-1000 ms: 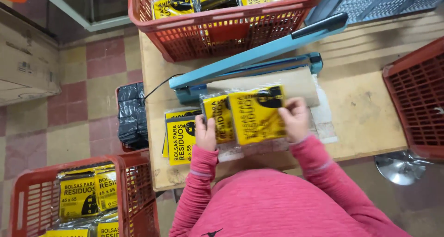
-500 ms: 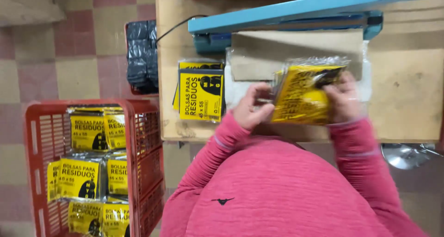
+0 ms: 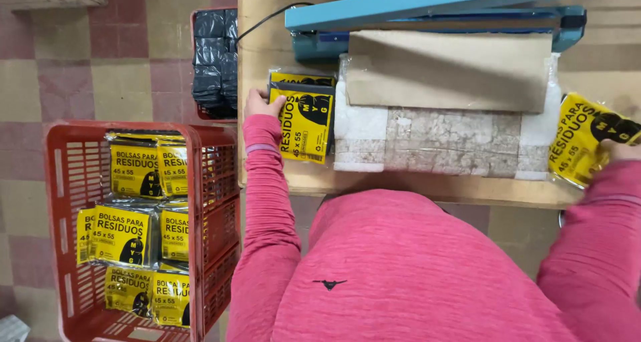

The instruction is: Using an impulse sealer to seal yellow plastic bags and organizing them into crates.

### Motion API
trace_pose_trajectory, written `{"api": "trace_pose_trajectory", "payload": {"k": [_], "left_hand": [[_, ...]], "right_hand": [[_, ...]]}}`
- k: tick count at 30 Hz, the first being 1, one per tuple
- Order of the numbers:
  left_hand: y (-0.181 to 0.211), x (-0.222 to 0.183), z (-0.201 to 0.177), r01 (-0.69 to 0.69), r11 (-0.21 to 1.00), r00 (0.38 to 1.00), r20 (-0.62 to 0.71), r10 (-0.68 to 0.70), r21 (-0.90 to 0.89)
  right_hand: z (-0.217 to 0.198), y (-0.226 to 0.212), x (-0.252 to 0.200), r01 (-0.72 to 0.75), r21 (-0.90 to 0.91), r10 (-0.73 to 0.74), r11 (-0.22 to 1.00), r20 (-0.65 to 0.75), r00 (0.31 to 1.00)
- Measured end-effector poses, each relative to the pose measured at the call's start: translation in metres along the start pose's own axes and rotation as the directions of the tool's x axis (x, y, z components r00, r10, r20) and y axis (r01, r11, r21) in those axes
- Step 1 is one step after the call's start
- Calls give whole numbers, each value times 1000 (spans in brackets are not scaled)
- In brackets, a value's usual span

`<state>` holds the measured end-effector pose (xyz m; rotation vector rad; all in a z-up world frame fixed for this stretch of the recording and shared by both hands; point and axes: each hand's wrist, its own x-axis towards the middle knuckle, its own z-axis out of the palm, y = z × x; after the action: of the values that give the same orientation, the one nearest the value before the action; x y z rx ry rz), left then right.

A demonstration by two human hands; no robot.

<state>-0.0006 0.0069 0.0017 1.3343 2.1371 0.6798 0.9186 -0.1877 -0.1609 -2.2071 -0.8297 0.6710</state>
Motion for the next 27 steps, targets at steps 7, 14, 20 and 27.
{"api": "trace_pose_trajectory", "payload": {"k": [7,14,20,27], "left_hand": [[5,-2,0,14,988,989,147,9,-154],[90,-98,-90,-466,834,883,-96,459,-296],[141,-154,-124,-784,532,614,-278,739,-319],[166,-170,-99,-662,560,749,-400,529,-499]], "right_hand": [[96,-248,-125,386,-172,-413,907,-168,895],[221,-521,-338,679,428,-803,596,327,499],[233,-545,-367,108,839,-801,533,459,385],[126,-559,-377,510,714,-801,479,117,588]]}}
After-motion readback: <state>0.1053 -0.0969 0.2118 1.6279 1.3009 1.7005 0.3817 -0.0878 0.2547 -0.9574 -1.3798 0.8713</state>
